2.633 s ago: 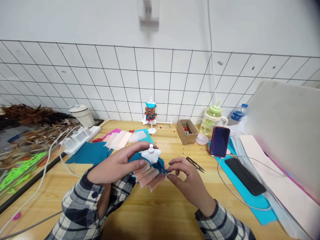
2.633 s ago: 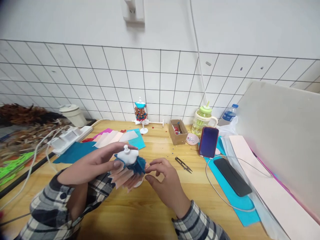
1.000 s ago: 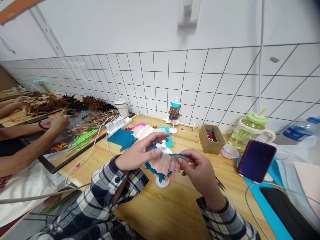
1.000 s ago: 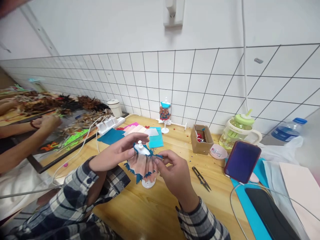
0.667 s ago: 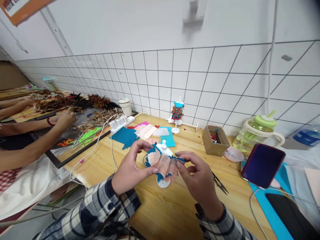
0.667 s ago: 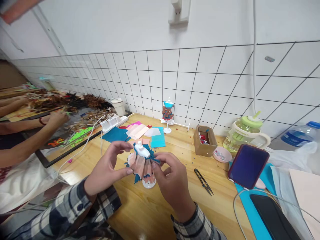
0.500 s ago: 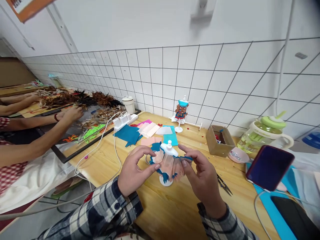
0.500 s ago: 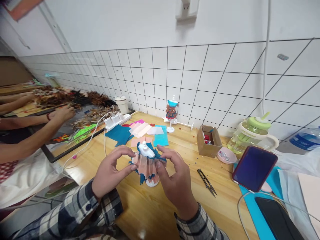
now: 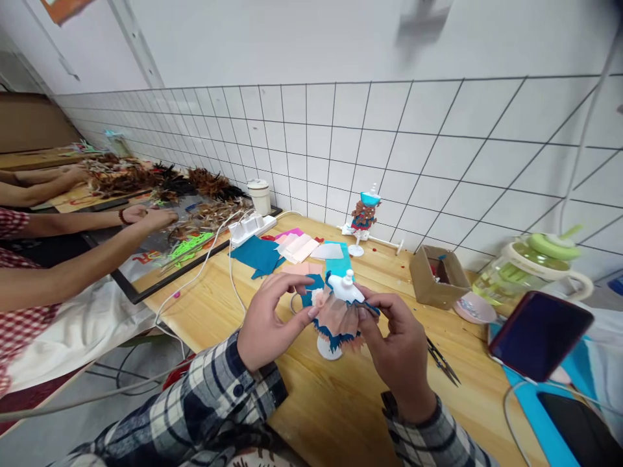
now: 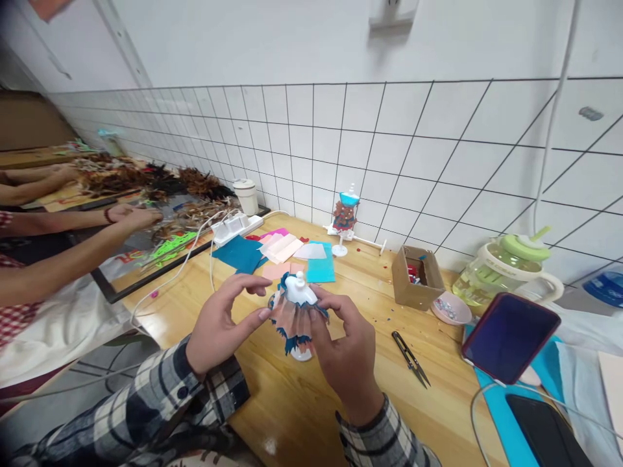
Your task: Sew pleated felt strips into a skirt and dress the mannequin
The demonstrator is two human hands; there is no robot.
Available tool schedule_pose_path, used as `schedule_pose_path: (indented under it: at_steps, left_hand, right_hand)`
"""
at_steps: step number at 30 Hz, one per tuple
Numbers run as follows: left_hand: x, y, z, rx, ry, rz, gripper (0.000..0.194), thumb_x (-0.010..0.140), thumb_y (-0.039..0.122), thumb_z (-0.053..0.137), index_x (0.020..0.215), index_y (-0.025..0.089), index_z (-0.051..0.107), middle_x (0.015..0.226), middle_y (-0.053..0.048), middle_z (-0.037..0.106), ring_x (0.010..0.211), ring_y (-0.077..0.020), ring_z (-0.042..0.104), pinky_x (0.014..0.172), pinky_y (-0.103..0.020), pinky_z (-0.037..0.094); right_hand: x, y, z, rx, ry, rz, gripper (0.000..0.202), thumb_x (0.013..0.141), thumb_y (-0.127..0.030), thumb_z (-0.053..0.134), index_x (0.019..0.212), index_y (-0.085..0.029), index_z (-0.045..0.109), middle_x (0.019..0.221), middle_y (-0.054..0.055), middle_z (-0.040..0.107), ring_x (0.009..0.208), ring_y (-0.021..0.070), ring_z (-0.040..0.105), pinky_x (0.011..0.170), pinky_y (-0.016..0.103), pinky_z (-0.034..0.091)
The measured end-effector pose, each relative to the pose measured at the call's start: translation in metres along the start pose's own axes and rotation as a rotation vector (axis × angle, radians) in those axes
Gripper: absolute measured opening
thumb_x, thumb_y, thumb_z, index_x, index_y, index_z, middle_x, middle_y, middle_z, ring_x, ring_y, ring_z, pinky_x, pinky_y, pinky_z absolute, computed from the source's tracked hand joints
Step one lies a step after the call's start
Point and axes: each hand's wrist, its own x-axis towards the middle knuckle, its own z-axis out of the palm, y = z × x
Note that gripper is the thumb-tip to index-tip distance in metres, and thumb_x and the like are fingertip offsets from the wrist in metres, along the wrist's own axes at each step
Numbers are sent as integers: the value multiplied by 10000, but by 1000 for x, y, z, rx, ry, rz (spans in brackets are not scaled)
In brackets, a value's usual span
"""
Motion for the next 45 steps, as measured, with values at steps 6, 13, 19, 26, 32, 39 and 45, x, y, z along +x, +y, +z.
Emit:
schedule_pose_path:
  at_steps: [6,13,19,26,32,39,45]
  left_hand:
    - [21,20,4,-159,-151,-56,627,682,371,810,1246,217,585,1282,-91,617,1195,-280,551,1035,-402,418]
    - [27,-3,12,-361,-189,-71,555,696,314,815,1205,237,609,1211,-74,633,1165,-256,556,1014,-361,426]
    - [33,-12,11,-541,-278,-84,565,691,347,816,1200,240,596,1177,-69,636,1109,-239,584,965,-336,455]
    - [35,-15,16,-518,-344,-115,603,679,396,814,1217,237,592,1217,-75,622,1160,-275,556,1011,-372,428]
    - [35,-16,17,-520,-334,-167,556,686,440,800,1157,204,621,1199,-89,631,1101,-276,576,975,-380,440]
    - [34,-18,20,-634,-387,-120,525,672,454,814,1092,198,634,1023,-54,634,937,-201,597,832,-280,469]
    - [35,-23,19,-660,-505,-101,607,644,516,809,1120,184,632,1040,-88,639,939,-232,610,792,-293,489]
  right_hand:
    - [-2,4,0,77,-25,11,48,874,-223,606,914,-239,587,1142,59,709,1049,199,669,898,330,524]
    - [11,24,-19,398,-335,43,186,868,-306,640,1033,-227,606,1237,104,651,1156,233,607,977,410,502]
    - [16,30,-24,368,-283,91,103,845,-308,667,838,-207,654,998,72,720,989,209,661,908,371,520]
    - [15,10,-33,251,-282,81,139,864,-310,625,953,-207,654,856,23,694,784,153,647,737,279,520]
    - [14,3,-29,60,-209,76,31,818,-214,654,842,-200,667,828,19,719,760,150,659,732,267,512]
    - [13,6,-27,-137,-110,38,57,849,-210,614,845,-224,669,797,-4,725,727,151,675,680,256,495]
    - [14,8,-28,-228,-73,-142,94,893,-237,578,887,-214,669,885,36,724,815,177,653,733,300,489]
